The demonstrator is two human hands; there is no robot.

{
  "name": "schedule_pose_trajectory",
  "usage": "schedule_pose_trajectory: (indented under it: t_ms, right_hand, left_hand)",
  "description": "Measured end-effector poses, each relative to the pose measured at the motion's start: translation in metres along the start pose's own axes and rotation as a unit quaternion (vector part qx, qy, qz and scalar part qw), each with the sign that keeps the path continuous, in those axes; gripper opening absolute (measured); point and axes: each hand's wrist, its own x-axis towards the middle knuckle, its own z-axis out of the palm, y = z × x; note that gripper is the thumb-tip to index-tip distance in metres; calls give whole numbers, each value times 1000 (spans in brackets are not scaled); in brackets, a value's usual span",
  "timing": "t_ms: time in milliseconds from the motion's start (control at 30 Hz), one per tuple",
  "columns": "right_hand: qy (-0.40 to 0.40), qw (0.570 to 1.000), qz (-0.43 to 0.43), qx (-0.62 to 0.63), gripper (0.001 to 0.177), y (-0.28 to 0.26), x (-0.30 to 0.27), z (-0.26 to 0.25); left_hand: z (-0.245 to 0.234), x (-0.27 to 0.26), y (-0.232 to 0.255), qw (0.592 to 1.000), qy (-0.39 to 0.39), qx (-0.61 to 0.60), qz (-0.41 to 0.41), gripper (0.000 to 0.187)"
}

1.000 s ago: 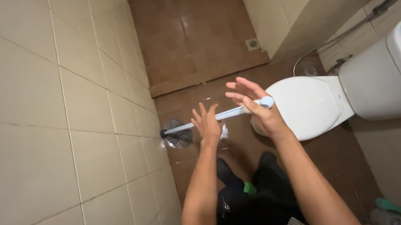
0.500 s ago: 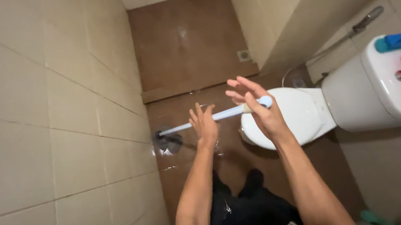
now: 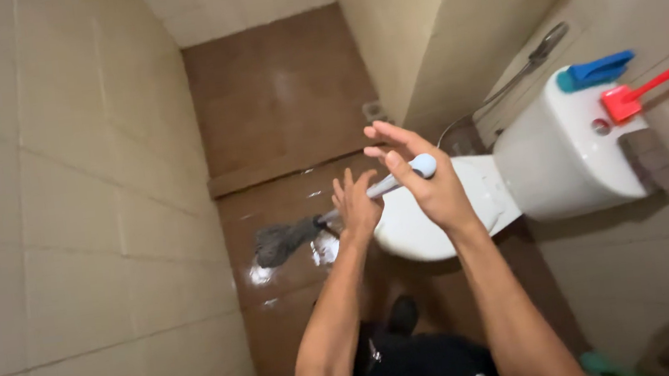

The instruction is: The person cleans the bathroom floor using a mop.

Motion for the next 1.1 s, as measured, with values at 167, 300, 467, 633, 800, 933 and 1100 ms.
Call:
schedule_pose_trajectory:
  t_ms: [167,300,467,633,800,933,1100]
  right_hand:
    - [10,999,-14,-30,48,-13,-3,-20]
    - [18,998,-11,-57,47,-18,-9,-31]
    - [10,998,-20,-58,46,-16,-12,-33]
    - [44,998,-37,-40,45,-1,-4,-25]
    - [141,987,-75,0,46,11,6,-5]
    - [131,988,-80,22,52,15,12,25]
    - [139,985,-99,-2,56,22,14,58]
  left_hand:
    - [22,0,32,999,-18,-29,15,53]
    - [36,4,51,998,-36,-45,13,54]
    - [38,8,53,998,-45,-37,19,55]
    - [33,13,45,998,-57,-28,15,63]
    - [14,20,39,997,-63,-5,36,71]
    - [-16,19,22,996,-85,-4,32,73]
    - [-35,13,-3,996,-41,-38,67,54]
